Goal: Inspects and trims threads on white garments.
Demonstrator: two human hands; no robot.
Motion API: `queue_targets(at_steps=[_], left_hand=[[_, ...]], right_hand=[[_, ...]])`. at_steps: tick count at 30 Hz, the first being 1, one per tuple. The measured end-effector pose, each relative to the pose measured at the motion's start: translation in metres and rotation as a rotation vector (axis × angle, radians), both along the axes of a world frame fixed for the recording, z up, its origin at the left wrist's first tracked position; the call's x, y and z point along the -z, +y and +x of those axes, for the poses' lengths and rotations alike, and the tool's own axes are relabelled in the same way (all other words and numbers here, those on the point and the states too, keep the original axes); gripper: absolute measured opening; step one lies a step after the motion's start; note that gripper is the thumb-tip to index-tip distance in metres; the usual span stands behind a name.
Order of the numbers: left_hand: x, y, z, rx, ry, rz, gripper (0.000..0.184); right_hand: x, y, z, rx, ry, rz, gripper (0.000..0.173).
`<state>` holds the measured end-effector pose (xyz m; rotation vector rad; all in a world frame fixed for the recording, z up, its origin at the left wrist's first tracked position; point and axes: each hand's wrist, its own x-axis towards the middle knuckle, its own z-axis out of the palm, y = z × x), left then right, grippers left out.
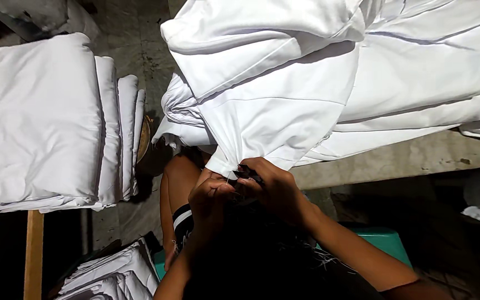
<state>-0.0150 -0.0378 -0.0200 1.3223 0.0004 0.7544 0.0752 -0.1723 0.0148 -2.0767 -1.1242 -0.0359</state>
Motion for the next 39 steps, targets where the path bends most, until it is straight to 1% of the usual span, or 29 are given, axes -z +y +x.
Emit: queue_targets(at_steps=[4,9,14,21,24,27,29,32,34,35,37,38,39], left_hand=[[0.000,0.000,-0.001,-0.005,-0.005,-0.009,0.016],[-0.001,0.000,-0.001,0.011,0.000,-0.004,0.017],[-0.002,0.001,-0.002,0.016,0.005,0.023,0.017],[-0.006,0.001,-0.004,0.044,0.036,0.090,0.016],[-0.006,0.003,-0.005,0.061,0.028,0.085,0.015],[-0.005,0.003,-0.006,0.099,0.011,0.056,0.015],[-0.006,0.002,-0.006,0.086,0.026,0.077,0.015],[-0.009,-0.001,-0.005,0.071,0.031,0.124,0.015],[-0.014,0.001,-0.008,0.065,0.025,0.199,0.020],[-0.018,0.006,-0.010,0.056,0.033,0.275,0.028],[-0.025,0.026,-0.009,-0.025,0.106,0.450,0.047],[-0.028,0.039,-0.005,-0.071,0.185,0.531,0.058],[-0.033,0.051,0.003,-0.072,0.296,0.621,0.069]], right_hand=[[0.000,-0.003,0.003,-0.018,0.017,0.033,0.029],[-0.001,-0.001,0.001,-0.007,0.013,-0.003,0.029],[0.001,0.002,-0.001,-0.017,-0.072,0.006,0.028],[0.002,0.002,-0.001,0.013,-0.103,0.007,0.028],[0.001,0.001,0.001,0.025,-0.083,0.019,0.026],[0.001,-0.003,0.003,-0.033,-0.045,0.026,0.026],[-0.001,-0.003,0.002,-0.058,-0.063,-0.004,0.029],[-0.003,0.000,0.001,-0.024,-0.101,-0.007,0.029],[-0.004,-0.001,0.003,0.015,-0.072,0.017,0.027],[-0.005,-0.002,0.004,0.027,-0.063,0.031,0.026],[-0.007,-0.006,0.007,0.018,-0.056,0.104,0.024],[-0.009,-0.008,0.007,-0.001,-0.047,0.163,0.024],[-0.011,-0.009,0.005,-0.029,-0.032,0.222,0.025]])
